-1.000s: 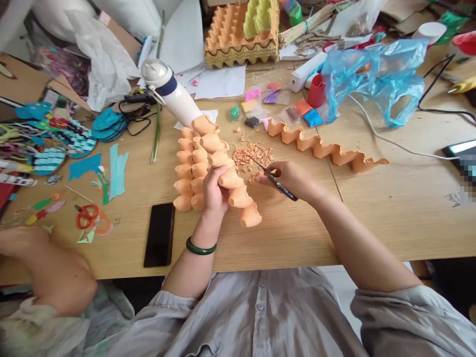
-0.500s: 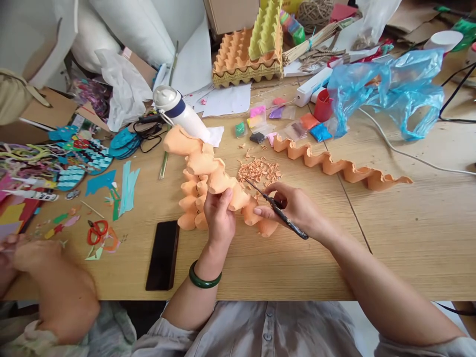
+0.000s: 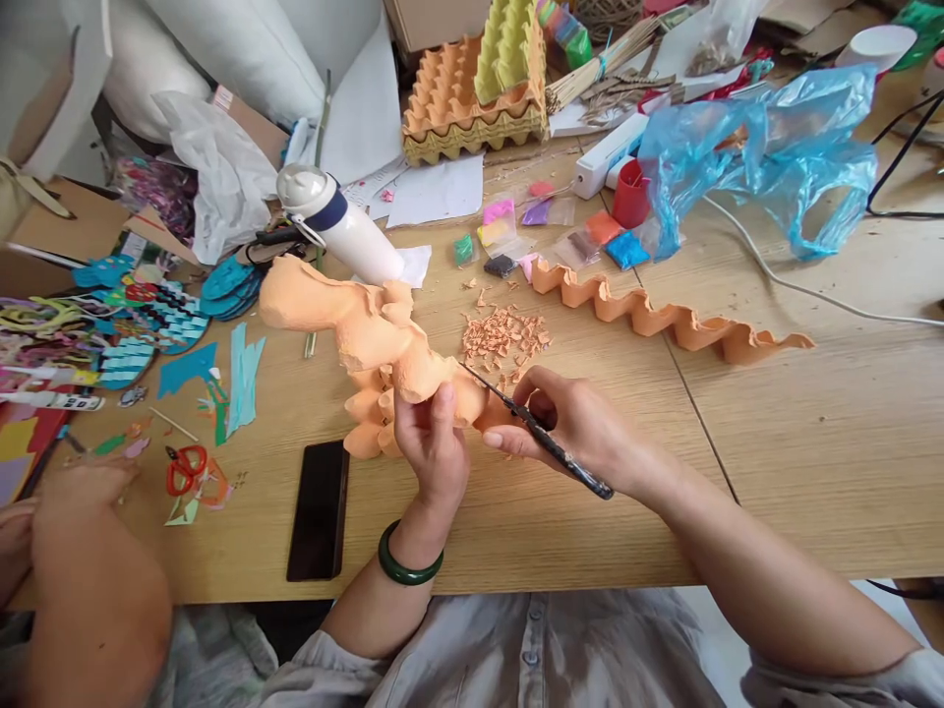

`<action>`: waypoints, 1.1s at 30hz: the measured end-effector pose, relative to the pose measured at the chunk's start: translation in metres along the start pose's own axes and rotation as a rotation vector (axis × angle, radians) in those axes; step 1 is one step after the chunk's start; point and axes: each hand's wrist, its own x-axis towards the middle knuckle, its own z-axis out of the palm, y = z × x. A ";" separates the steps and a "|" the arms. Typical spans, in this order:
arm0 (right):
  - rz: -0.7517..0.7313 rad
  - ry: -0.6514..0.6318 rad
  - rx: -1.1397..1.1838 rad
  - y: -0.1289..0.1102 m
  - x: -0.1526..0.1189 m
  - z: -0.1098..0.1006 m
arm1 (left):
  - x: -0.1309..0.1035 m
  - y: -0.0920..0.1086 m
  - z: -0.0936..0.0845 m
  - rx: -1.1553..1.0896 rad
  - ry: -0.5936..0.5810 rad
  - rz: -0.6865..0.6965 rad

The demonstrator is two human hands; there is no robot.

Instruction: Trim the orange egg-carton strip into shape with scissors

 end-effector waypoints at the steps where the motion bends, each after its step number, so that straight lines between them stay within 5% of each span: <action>1: -0.006 0.013 -0.011 -0.001 -0.001 0.001 | -0.002 0.001 0.000 0.015 -0.001 0.011; 22: -0.062 0.093 -0.106 0.002 -0.006 0.019 | -0.013 0.000 0.002 0.160 0.000 0.230; 33: -0.066 0.127 -0.181 -0.001 0.002 0.019 | -0.001 0.002 -0.002 0.056 -0.053 0.149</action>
